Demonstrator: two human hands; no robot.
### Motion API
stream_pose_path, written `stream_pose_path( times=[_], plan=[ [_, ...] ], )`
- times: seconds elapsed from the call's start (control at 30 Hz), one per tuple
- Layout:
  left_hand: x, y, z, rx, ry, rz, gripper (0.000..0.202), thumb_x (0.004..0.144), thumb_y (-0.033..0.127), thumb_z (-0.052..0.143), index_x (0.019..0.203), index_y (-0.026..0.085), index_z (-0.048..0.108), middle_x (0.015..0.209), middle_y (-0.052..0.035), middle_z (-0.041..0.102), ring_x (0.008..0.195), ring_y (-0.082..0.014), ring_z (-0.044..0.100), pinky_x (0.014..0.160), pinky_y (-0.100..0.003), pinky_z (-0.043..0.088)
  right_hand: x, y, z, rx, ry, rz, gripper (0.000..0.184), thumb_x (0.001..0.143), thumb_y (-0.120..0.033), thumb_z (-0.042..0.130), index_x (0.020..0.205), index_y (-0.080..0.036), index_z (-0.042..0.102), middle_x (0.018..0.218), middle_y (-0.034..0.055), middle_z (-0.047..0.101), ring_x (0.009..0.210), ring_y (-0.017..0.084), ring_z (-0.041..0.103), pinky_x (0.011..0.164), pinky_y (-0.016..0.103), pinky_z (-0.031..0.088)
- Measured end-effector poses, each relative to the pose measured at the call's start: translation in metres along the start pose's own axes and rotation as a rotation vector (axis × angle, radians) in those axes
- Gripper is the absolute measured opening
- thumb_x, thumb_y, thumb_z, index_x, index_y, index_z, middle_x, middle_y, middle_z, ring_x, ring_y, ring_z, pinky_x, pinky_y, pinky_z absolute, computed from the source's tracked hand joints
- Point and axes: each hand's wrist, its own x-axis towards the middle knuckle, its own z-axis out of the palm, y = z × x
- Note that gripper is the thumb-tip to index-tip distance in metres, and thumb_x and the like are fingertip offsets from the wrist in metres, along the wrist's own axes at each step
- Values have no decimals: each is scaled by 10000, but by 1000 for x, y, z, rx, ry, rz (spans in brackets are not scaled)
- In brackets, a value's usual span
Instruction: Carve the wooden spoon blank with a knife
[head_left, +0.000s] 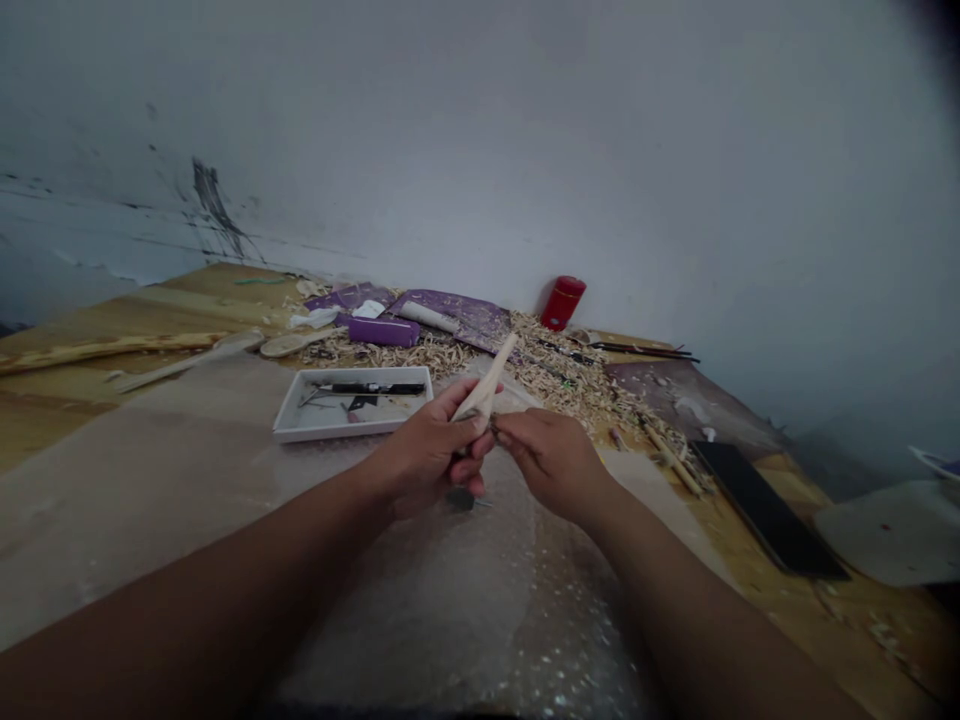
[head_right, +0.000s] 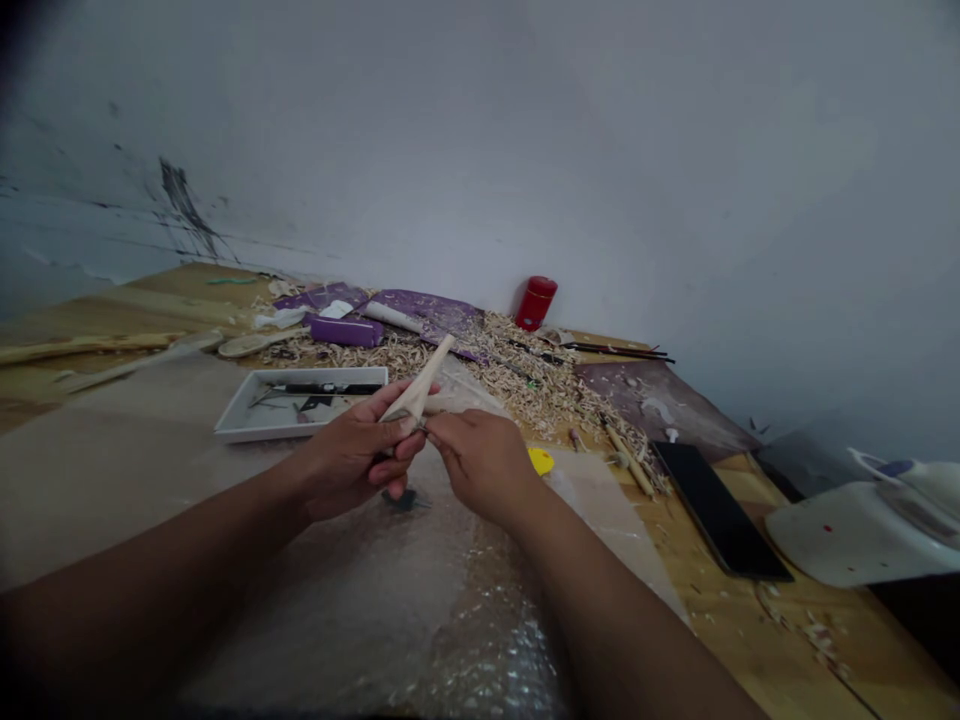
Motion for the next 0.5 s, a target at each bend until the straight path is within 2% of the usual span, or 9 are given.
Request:
stream_pose_path(
  times=[0.17,0.3,0.4,0.5],
  plan=[
    [-1,-1,0,3,16,19,381,774,216,460,1137,280,365,594,77,437,359,-5,317,459,-221,461,0,-1,-1,-19,-5,-14,255,875,-245,317,806,-189,557,720,26,573,702,134,506,651,236,329],
    [-2,0,-3,25,-45,-33,352,796,222,416,1136,284,345,577,75,452,348,-24,359,454,-259,475,0,1,1,-50,8,-9,246,869,-233,322,801,-189,554,725,27,582,703,134,514,659,237,333],
    [-2,0,-5,63,-90,-69,327,812,234,383,1133,277,337,538,81,440,309,-25,321,414,-261,465,-1,2,2,-68,22,-21,216,859,-220,340,826,-191,551,750,26,593,717,136,524,657,236,338],
    [-3,2,-5,105,-82,-75,294,820,281,380,1112,272,347,512,93,413,282,-8,243,392,-256,458,-1,3,4,-99,63,-24,211,853,-228,346,847,-192,554,736,25,594,690,135,525,637,238,342]
  ],
)
